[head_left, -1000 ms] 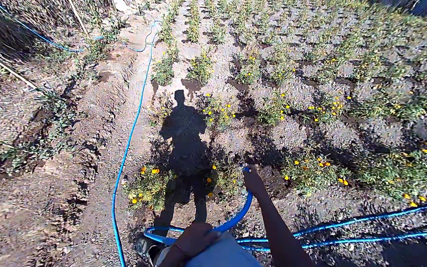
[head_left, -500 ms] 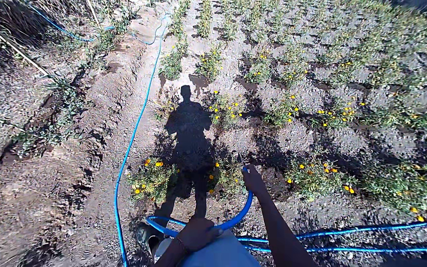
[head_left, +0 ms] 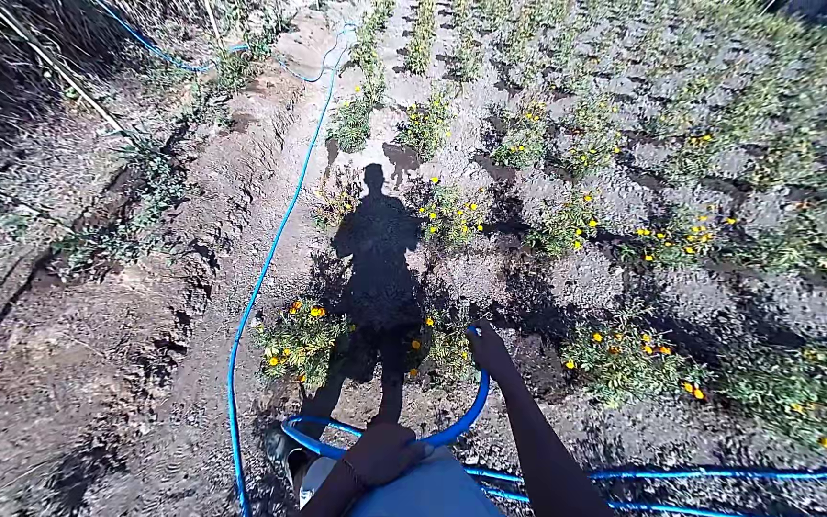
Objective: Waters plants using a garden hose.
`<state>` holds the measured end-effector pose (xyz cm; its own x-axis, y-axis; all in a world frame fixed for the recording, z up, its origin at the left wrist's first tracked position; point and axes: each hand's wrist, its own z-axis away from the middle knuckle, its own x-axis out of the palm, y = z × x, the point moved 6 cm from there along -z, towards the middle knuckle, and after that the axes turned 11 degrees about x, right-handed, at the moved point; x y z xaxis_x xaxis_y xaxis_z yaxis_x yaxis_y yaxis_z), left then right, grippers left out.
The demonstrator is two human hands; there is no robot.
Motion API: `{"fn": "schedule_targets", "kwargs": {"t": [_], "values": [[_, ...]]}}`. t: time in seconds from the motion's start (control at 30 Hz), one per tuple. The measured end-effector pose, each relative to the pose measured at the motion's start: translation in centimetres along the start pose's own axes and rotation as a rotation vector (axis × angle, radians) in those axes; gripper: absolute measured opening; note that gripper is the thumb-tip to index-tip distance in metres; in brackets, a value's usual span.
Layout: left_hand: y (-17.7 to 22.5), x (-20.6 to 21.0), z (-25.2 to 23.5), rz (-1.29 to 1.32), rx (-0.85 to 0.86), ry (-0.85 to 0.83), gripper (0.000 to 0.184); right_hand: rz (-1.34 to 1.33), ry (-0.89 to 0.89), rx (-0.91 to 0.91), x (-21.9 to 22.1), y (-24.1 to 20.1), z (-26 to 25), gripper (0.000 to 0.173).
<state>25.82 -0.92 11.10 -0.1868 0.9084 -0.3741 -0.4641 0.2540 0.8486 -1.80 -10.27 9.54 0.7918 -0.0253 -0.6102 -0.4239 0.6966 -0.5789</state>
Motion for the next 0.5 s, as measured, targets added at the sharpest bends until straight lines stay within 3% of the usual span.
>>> {"fn": "schedule_targets", "kwargs": {"t": [0.5], "values": [[0.46,-0.33,0.08,-0.012,0.018,-0.026,0.057,-0.015,-0.053,0.005,0.78,0.22,0.04,0.033]]}}
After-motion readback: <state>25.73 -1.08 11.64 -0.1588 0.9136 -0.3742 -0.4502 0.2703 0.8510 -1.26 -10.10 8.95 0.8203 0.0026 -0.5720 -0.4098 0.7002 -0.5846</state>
